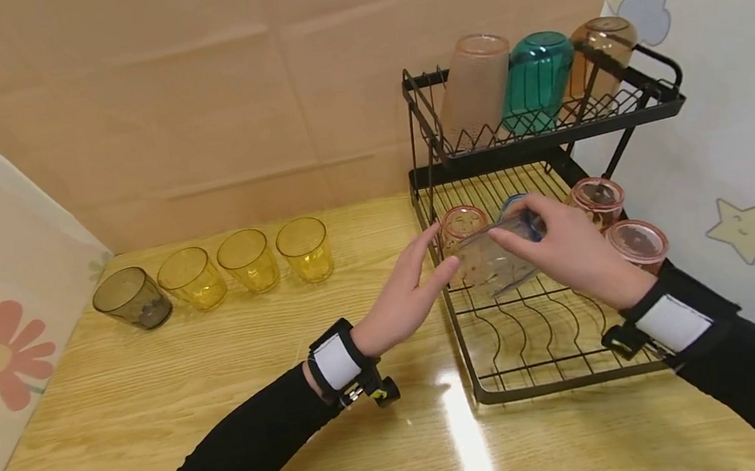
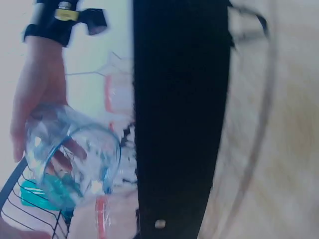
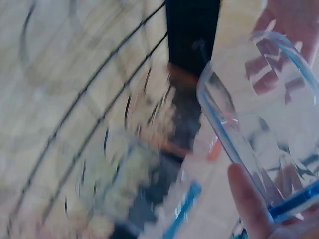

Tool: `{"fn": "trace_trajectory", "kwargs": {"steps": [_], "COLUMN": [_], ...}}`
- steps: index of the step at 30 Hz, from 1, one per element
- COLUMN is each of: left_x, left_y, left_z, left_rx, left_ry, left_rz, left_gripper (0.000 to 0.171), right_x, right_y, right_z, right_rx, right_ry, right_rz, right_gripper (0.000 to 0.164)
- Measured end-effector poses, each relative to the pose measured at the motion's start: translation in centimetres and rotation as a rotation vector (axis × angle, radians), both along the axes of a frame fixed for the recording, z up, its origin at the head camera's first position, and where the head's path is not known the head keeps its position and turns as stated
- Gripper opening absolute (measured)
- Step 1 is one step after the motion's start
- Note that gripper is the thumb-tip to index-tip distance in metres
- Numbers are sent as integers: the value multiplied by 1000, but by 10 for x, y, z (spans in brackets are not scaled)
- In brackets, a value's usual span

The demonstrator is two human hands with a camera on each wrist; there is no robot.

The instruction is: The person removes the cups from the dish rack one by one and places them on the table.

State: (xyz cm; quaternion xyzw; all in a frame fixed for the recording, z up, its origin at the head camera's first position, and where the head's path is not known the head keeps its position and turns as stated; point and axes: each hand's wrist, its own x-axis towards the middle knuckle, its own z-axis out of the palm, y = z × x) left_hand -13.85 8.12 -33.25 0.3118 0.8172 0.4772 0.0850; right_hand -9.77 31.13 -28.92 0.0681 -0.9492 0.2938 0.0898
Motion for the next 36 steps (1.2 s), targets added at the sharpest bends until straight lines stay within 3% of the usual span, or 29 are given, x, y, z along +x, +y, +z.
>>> {"fn": "trace_trajectory", "kwargs": {"steps": [7, 12, 19, 27, 36], "left_x": [3, 6, 5, 4, -2], "left_y": [1, 2, 4, -1, -2], "left_z": [6, 10, 15, 17, 17], "left_rx": [311, 479, 685, 707, 775], "left_ry": [-389, -517, -525, -567, -509], "left_rz": [61, 134, 171, 252, 405], "left_gripper": [74, 73, 56, 56, 49], "right_x": [-3, -5, -8, -9, -15], "right_y": [-28, -49, -74, -93, -105], "right_z": [-11, -17, -20, -23, -21], "right_rx": [-304, -450, -544, -633, -672], "right_ry": [27, 39, 57, 40, 14], "right_rz": [-23, -51, -86, -56, 1], "right_gripper": [38, 43, 45, 40, 45]}}
